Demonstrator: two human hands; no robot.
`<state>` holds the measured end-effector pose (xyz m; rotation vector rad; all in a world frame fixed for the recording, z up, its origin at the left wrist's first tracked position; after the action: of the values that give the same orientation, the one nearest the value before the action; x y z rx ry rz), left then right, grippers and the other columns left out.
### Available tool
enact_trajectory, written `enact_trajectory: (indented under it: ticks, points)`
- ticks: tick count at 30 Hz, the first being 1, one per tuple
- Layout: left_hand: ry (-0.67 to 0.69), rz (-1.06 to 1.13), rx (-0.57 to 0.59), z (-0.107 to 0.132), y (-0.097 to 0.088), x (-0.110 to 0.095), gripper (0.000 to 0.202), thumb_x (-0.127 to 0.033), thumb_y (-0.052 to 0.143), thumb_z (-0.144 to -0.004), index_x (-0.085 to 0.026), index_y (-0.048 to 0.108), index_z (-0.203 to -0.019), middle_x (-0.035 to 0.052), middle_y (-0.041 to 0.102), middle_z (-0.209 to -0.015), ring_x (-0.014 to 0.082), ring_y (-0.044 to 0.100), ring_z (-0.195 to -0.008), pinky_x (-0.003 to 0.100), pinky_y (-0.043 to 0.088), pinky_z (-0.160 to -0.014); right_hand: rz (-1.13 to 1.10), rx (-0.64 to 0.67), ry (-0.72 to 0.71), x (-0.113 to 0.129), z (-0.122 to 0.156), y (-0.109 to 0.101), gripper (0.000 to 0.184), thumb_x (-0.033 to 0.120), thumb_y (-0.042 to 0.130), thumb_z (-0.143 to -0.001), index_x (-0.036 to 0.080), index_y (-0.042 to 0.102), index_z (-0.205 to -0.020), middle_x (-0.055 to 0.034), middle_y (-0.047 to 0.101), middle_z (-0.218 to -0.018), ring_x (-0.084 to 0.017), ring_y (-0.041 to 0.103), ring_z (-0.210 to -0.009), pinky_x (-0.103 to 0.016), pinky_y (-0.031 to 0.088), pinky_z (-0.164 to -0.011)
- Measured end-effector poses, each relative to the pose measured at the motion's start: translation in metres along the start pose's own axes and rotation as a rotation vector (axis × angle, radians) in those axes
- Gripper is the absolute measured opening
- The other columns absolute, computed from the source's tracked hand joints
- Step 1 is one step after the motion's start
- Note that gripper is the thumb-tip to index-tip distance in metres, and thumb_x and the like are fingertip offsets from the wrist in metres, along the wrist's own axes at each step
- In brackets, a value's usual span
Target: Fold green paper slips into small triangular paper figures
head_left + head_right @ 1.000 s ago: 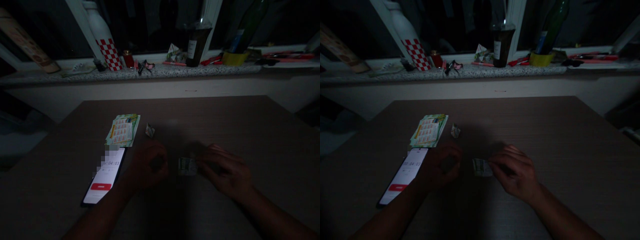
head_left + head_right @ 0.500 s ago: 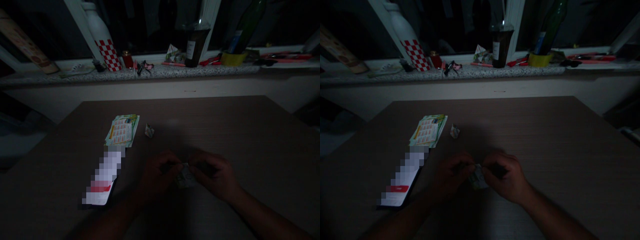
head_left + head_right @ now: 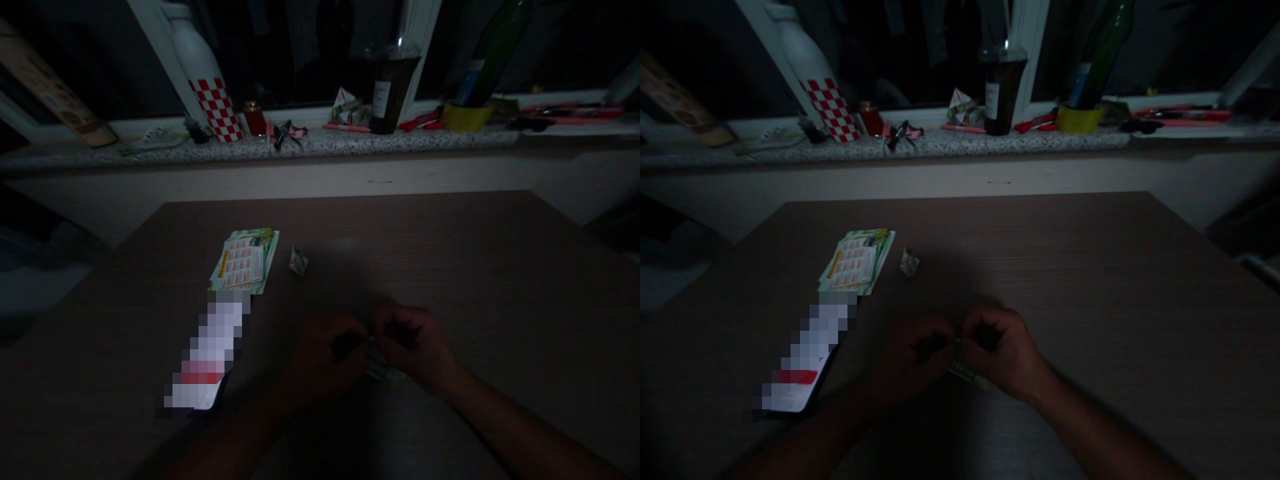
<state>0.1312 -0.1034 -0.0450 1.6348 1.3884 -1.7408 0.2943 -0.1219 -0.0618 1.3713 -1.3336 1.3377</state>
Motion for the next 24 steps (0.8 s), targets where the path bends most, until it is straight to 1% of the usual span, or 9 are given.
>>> enact_trajectory:
  ticks: [2,3,5,8,10,15,17,20,24]
  points:
    - [0.091,-0.137,0.033,0.001,0.001,0.003,0.009,-0.015,0.054,-0.074,-0.015,0.056,-0.065,-0.0017,0.052,-0.06,0.01,0.047,-0.056,0.022,0.033,-0.054,0.083,0.055,0.011,0.001,0.0,-0.001,0.008,0.012,0.057,-0.064,0.018,0.053,-0.062,0.0043,0.045,-0.057,-0.009,0.04,-0.052,-0.019,0.031,-0.045]
    - [0.146,-0.2,0.052,0.001,0.001,0.005,0.011,-0.016,0.053,-0.074,-0.016,0.055,-0.063,-0.0015,0.052,-0.059,0.0101,0.046,-0.055,0.022,0.032,-0.054,0.137,0.084,-0.009,0.002,0.0,-0.001,0.009,0.01,0.057,-0.063,0.018,0.052,-0.061,0.0047,0.045,-0.056,-0.008,0.04,-0.051,-0.019,0.03,-0.044]
    - [0.246,-0.296,0.11,0.002,0.001,0.01,0.014,-0.018,0.051,-0.076,-0.016,0.054,-0.062,-0.001,0.051,-0.059,0.0109,0.046,-0.055,0.023,0.032,-0.054,0.252,0.126,-0.108,0.005,0.001,-0.003,0.012,0.008,0.058,-0.06,0.018,0.052,-0.06,0.0047,0.047,-0.057,-0.008,0.042,-0.051,-0.02,0.03,-0.046]
    - [0.367,-0.382,0.186,0.002,-0.001,0.014,0.017,-0.023,0.049,-0.081,-0.017,0.056,-0.066,-0.0001,0.053,-0.059,0.0123,0.047,-0.057,0.025,0.032,-0.055,0.391,0.141,-0.284,0.011,0.0,-0.006,0.015,0.007,0.06,-0.057,0.018,0.054,-0.063,0.0033,0.053,-0.061,-0.011,0.049,-0.057,-0.022,0.033,-0.052]
    - [0.434,-0.444,0.2,0.002,-0.003,0.014,0.018,-0.023,0.048,-0.083,-0.017,0.057,-0.068,0.0009,0.055,-0.062,0.0127,0.048,-0.058,0.026,0.032,-0.056,0.447,0.152,-0.337,0.014,0.0,-0.007,0.015,0.008,0.062,-0.058,0.019,0.054,-0.065,0.0031,0.053,-0.063,-0.012,0.05,-0.059,-0.024,0.035,-0.055]
    - [0.524,-0.559,0.183,0.001,-0.006,0.01,0.021,-0.02,0.042,-0.087,-0.017,0.056,-0.071,0.0015,0.057,-0.065,0.0127,0.047,-0.06,0.026,0.034,-0.058,0.545,0.145,-0.418,0.018,-0.002,-0.01,0.014,0.011,0.061,-0.062,0.02,0.051,-0.066,0.0051,0.051,-0.06,-0.011,0.047,-0.057,-0.027,0.034,-0.058]
    - [0.558,-0.572,0.15,0.0,-0.006,0.008,0.021,-0.019,0.042,-0.087,-0.017,0.054,-0.07,0.0012,0.056,-0.063,0.0127,0.046,-0.058,0.027,0.034,-0.058,0.575,0.136,-0.45,0.019,-0.002,-0.01,0.014,0.012,0.061,-0.062,0.02,0.05,-0.067,0.0053,0.051,-0.061,-0.011,0.048,-0.057,-0.028,0.033,-0.059]
    - [0.596,-0.581,0.135,0.0,-0.006,0.004,0.021,-0.018,0.041,-0.087,-0.017,0.053,-0.07,0.0011,0.055,-0.062,0.0127,0.045,-0.058,0.027,0.034,-0.058,0.591,0.117,-0.486,0.021,-0.001,-0.011,0.015,0.011,0.06,-0.063,0.02,0.049,-0.067,0.0057,0.05,-0.06,-0.011,0.047,-0.057,-0.028,0.034,-0.059]
    - [0.623,-0.558,0.117,0.001,-0.011,0.0,0.016,-0.017,0.044,-0.088,-0.017,0.055,-0.076,0.0022,0.059,-0.067,0.0134,0.048,-0.062,0.027,0.037,-0.061,0.575,0.084,-0.514,0.024,0.0,-0.015,0.015,0.01,0.059,-0.063,0.021,0.049,-0.067,0.0051,0.05,-0.06,-0.011,0.047,-0.056,-0.028,0.034,-0.058]
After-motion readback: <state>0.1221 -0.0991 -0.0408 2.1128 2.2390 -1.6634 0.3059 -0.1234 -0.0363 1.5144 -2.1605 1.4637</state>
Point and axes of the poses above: each hand's wrist, its own z-axis away from the middle knuckle, its own y-axis out of the palm, x = y × z, the point moved 1 cm from there along -z, towards the middle knuckle
